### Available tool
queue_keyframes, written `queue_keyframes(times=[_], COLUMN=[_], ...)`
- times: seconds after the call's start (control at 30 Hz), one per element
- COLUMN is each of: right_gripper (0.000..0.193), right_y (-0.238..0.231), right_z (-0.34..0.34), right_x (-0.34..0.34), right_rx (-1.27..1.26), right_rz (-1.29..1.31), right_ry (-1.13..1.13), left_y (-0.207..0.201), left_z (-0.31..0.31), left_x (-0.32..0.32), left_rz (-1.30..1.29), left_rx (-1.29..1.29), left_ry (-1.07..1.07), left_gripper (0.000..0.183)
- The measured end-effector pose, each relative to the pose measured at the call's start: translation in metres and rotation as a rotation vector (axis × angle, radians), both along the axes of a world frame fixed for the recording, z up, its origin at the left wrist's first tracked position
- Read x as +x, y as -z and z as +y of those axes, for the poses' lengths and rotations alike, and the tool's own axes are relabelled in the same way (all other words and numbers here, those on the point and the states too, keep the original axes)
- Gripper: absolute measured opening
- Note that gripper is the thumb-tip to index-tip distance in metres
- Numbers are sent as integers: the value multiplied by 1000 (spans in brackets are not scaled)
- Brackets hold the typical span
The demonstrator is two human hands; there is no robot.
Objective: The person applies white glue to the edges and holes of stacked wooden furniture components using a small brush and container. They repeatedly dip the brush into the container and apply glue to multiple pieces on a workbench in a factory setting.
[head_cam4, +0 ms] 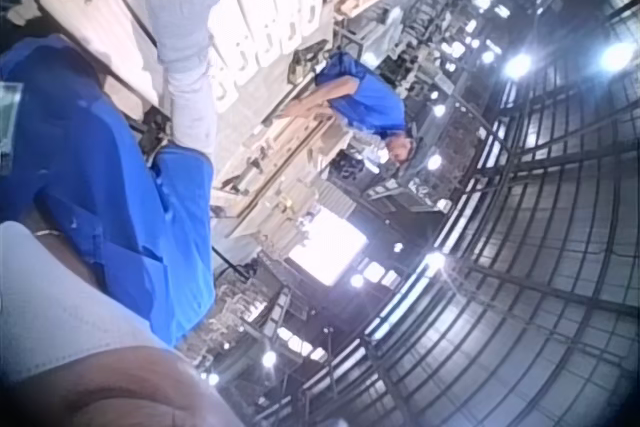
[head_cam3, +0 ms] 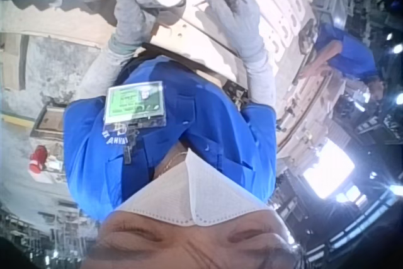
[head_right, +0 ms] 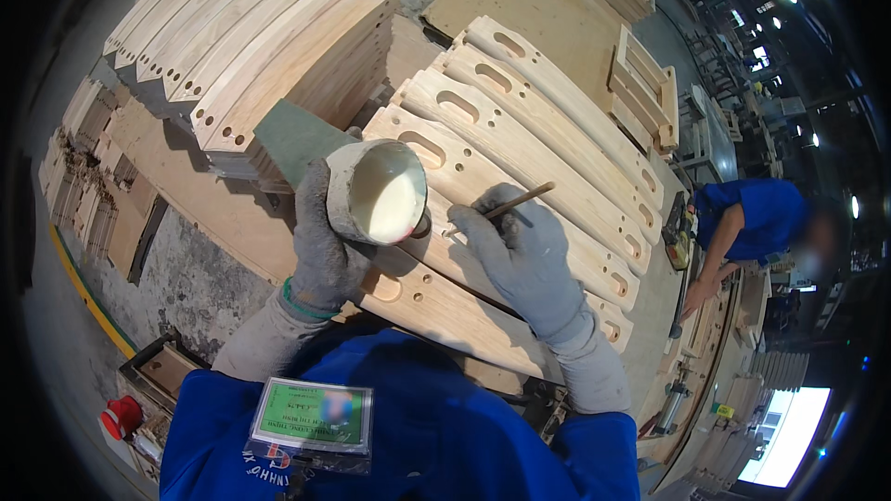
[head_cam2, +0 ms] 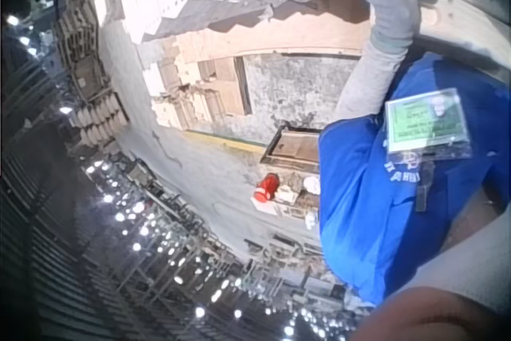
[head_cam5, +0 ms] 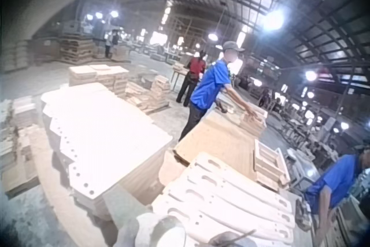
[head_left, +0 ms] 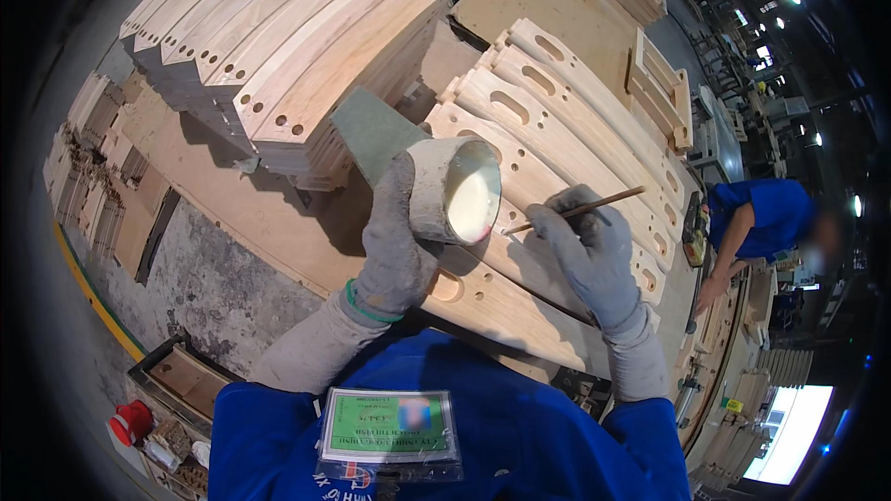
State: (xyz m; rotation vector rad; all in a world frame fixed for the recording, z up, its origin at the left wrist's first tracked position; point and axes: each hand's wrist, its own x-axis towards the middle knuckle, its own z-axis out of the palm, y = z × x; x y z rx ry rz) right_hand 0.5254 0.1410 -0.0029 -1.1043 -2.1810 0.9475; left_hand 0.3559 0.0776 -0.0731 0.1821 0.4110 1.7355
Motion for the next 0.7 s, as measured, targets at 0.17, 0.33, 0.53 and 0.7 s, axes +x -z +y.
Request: queue_keyframes(times=[0.17, 0.33, 0.53, 0.7], right_gripper=[9, 11, 12, 11], right_y=[5, -4, -14, -43], right_z=[-3, -7, -8, -37], right_x=[4, 1, 16, 17], right_rx=[63, -59, -71, -272], right_rz=[-45, 18, 123, 675], right_ry=[-43, 19, 95, 58], left_y=[3, 9, -9, 10], left_z=[0, -1, -5, -13], left_x=[0, 4, 1, 6], left_rz=[28, 152, 114, 925], left_rx=[-24, -16, 51, 203], left_ry=[-13, -70, 4, -419], left_gripper=[52, 52, 53, 54])
